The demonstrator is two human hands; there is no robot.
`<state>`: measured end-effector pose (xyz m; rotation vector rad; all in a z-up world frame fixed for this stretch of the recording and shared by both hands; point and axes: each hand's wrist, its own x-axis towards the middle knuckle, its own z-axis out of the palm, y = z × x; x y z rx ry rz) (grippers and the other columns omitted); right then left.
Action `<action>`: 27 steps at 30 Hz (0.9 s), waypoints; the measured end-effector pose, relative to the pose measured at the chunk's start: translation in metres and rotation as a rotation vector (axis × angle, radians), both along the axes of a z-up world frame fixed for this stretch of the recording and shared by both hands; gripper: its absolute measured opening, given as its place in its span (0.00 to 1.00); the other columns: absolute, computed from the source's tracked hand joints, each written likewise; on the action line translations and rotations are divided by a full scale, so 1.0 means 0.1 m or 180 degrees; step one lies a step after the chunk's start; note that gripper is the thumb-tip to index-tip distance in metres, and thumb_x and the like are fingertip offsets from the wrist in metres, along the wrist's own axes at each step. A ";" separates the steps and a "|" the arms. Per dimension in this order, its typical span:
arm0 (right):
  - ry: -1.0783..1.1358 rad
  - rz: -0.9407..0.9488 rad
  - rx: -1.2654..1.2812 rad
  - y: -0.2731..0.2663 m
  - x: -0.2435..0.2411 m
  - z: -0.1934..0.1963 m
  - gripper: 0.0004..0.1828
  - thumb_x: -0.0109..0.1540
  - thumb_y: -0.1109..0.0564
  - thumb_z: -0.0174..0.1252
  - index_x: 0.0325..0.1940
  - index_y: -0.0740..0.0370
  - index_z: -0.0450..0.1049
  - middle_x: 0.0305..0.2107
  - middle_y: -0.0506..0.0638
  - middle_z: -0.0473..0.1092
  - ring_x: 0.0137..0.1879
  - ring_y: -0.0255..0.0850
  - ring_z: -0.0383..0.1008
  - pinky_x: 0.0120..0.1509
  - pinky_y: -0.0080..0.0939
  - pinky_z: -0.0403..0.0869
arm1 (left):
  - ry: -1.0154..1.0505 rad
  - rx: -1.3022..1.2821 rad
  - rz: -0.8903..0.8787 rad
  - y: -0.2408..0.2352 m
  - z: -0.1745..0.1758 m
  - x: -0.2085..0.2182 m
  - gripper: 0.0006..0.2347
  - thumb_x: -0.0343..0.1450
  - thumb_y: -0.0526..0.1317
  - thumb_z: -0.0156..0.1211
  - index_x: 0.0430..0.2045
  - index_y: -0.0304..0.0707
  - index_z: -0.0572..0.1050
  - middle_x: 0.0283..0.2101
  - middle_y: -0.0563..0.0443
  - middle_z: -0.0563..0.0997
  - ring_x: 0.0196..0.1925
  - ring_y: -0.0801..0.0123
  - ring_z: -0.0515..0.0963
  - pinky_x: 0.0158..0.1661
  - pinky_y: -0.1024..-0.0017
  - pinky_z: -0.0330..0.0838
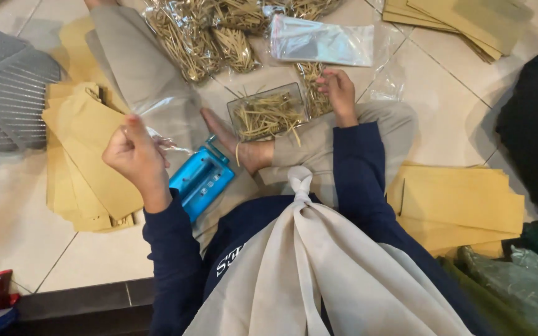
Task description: The person sits on the floor and packs dried, stick-like vegetables from a metal tray into clear plastic bags. They use a blue handheld vacuum sealer to seal the bags after filling them.
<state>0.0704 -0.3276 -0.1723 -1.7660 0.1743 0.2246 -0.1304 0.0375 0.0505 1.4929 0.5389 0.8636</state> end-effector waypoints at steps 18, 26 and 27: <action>-0.0481 -0.0070 0.0067 0.10 -0.10 0.29 0.13 0.70 0.58 0.47 0.55 0.57 0.74 0.38 0.55 0.80 0.38 0.35 0.81 0.47 0.32 0.78 | 0.0160 -0.0166 -0.0014 0.02 -1.26 1.17 0.23 0.77 0.50 0.62 0.09 0.41 0.71 0.09 0.51 0.69 0.14 0.78 0.66 0.21 0.78 0.60; -0.0569 0.0056 0.0025 0.23 -0.23 0.53 0.11 0.73 0.57 0.48 0.56 0.59 0.73 0.39 0.58 0.79 0.41 0.39 0.81 0.50 0.36 0.77 | -0.0162 -0.0658 -0.0857 -0.07 -1.71 1.11 0.06 0.74 0.27 0.64 0.42 0.26 0.76 0.35 0.40 0.83 0.33 0.64 0.86 0.42 0.70 0.81; -0.0573 0.0007 0.0023 0.27 -0.25 0.57 0.11 0.72 0.57 0.48 0.56 0.58 0.73 0.38 0.56 0.79 0.41 0.38 0.80 0.50 0.35 0.76 | -0.0131 -0.0684 -0.0877 -0.07 -1.71 1.10 0.06 0.73 0.25 0.64 0.42 0.26 0.77 0.36 0.41 0.83 0.33 0.68 0.84 0.42 0.71 0.80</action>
